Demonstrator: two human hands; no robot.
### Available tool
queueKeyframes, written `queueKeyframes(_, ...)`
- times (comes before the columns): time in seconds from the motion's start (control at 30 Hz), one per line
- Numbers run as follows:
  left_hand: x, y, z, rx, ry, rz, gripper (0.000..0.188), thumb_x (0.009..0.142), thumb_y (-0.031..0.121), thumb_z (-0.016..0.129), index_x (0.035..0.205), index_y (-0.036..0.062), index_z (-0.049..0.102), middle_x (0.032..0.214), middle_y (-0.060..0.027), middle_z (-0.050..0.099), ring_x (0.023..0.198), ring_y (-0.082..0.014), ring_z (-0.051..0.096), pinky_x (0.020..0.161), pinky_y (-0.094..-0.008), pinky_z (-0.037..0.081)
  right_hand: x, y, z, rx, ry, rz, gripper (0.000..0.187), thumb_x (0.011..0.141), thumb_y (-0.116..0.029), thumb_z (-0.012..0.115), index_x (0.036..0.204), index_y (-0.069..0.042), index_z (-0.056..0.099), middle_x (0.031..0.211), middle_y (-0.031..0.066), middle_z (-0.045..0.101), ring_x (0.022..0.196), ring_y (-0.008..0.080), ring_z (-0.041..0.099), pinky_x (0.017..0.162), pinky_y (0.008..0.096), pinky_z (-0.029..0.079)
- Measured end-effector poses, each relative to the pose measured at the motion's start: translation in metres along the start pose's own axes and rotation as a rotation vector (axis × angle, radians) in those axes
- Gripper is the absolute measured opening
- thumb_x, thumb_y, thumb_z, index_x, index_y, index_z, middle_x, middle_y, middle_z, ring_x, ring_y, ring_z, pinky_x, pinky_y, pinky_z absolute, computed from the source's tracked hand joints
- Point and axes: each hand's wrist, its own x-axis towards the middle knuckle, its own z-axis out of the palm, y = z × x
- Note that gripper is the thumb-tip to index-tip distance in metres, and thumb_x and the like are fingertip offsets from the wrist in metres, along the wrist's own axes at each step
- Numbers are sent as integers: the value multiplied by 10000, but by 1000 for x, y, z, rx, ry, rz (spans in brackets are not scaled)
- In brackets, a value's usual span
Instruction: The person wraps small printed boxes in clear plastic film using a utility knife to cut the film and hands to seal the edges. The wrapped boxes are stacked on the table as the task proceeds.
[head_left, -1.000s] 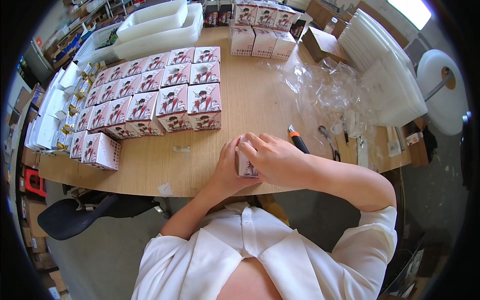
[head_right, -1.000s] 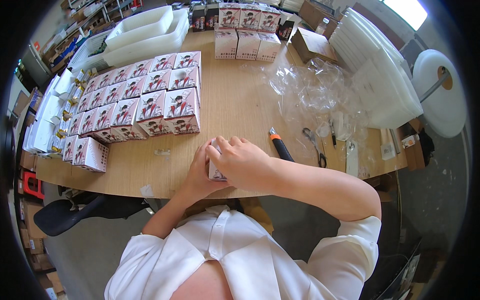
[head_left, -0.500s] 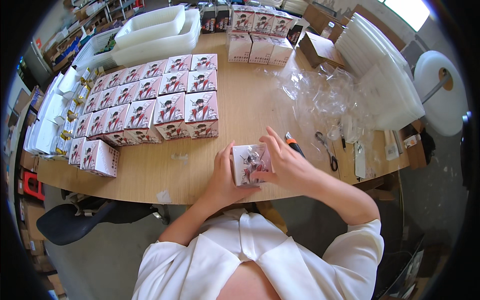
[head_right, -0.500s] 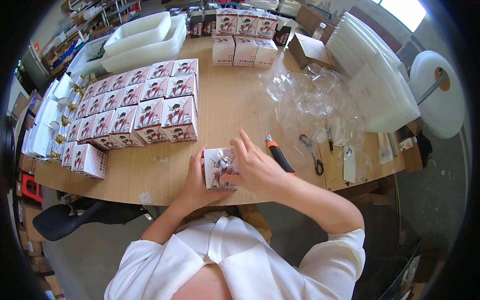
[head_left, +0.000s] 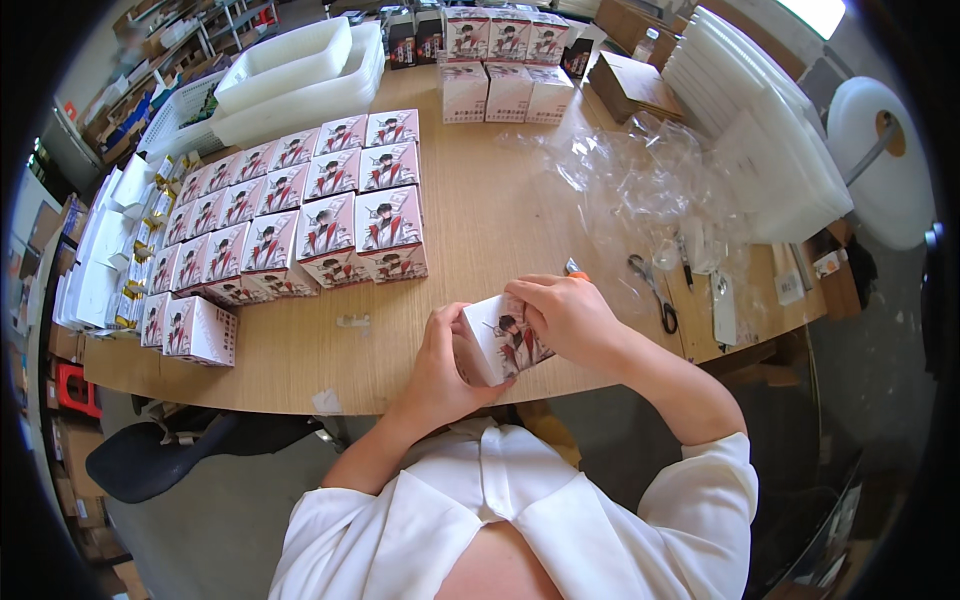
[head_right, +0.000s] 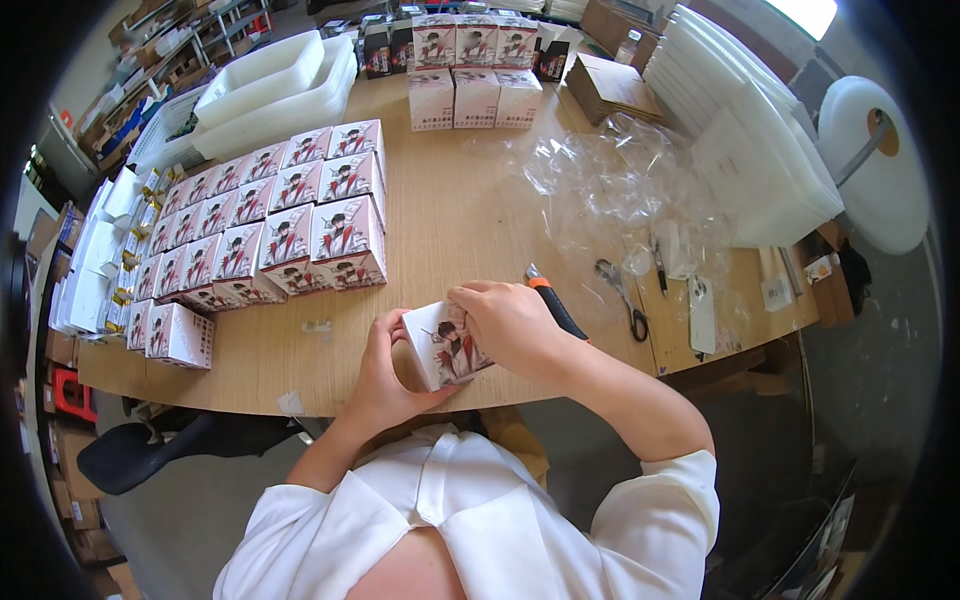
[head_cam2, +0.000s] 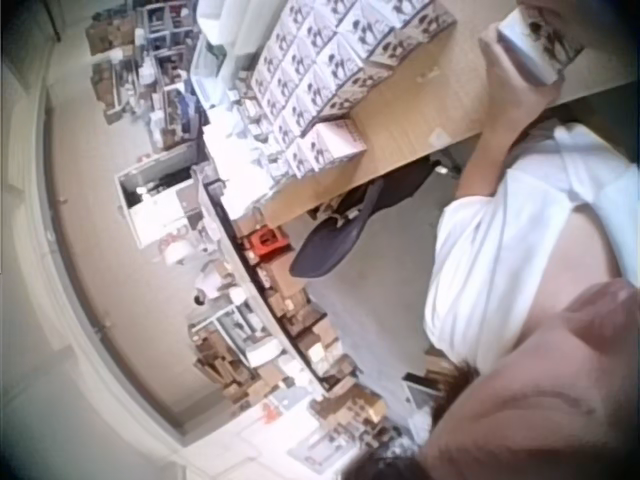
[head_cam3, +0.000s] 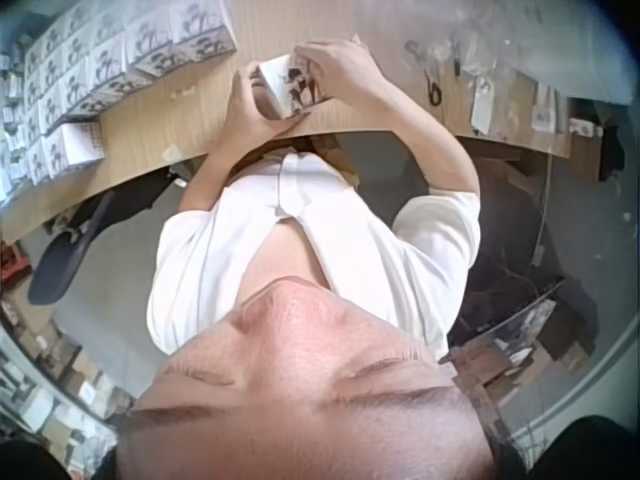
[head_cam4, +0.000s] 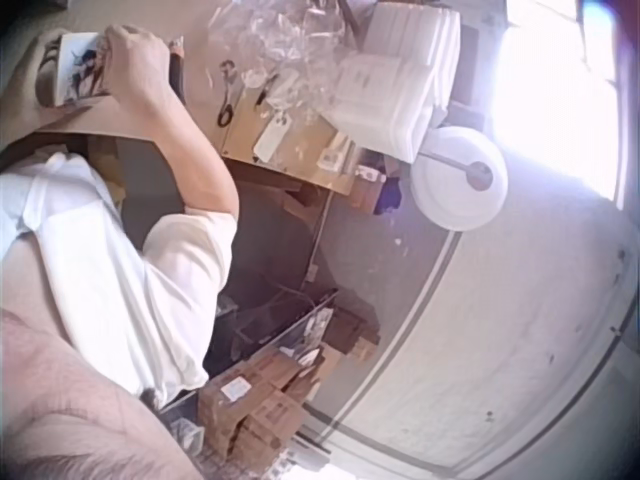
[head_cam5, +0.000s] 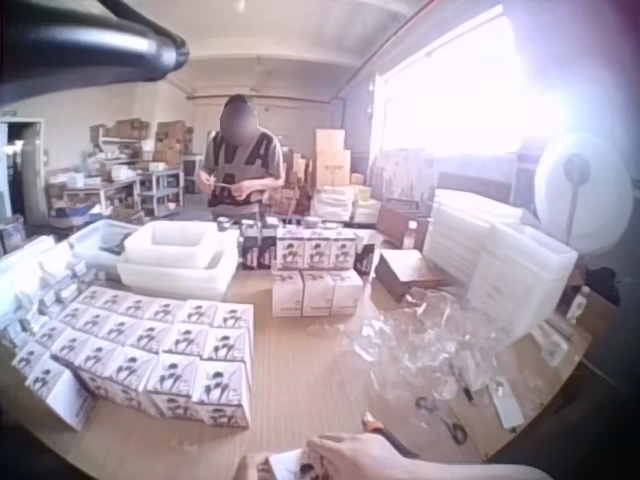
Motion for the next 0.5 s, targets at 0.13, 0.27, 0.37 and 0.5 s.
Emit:
queueKeyframes(0.13, -5, 5, -2, 115, -35, 81, 983, 589, 166, 922, 1352, 10, 322, 1270, -185, 472, 1205, -286, 507, 1027, -404, 412, 0, 16, 2, 221, 125, -41, 203, 813, 92, 555, 931, 0, 691, 908, 142, 680, 769, 289, 674, 674, 340, 537)
queueKeyframes(0.27, -3, -8, -13, -49, -181, 144, 981, 599, 114, 903, 1384, 26, 322, 1357, -170, 457, 1288, -278, 466, 1098, -401, 352, 0, 26, -11, 573, 34, 247, 227, 835, 129, 513, 871, 8, 702, 840, 85, 665, 705, 154, 626, 613, 275, 492)
queueKeyframes(0.37, 14, -13, -33, -352, -412, -57, 1008, 651, 24, 849, 1473, 27, 266, 1457, -152, 412, 1385, -252, 386, 1168, -397, 272, -6, 37, -4, 566, 77, 180, 227, 862, 122, 477, 892, 18, 677, 797, 61, 632, 673, 98, 578, 588, 255, 465)
queueKeyframes(0.5, 16, -29, -38, -701, -121, -138, 1069, 693, 102, 844, 1525, 27, 179, 1444, -176, 408, 1378, -261, 384, 1163, -426, 273, -21, 56, 22, 1031, 35, 338, 210, 883, 88, 449, 956, 22, 634, 768, 33, 581, 655, 94, 539, 603, 252, 450)
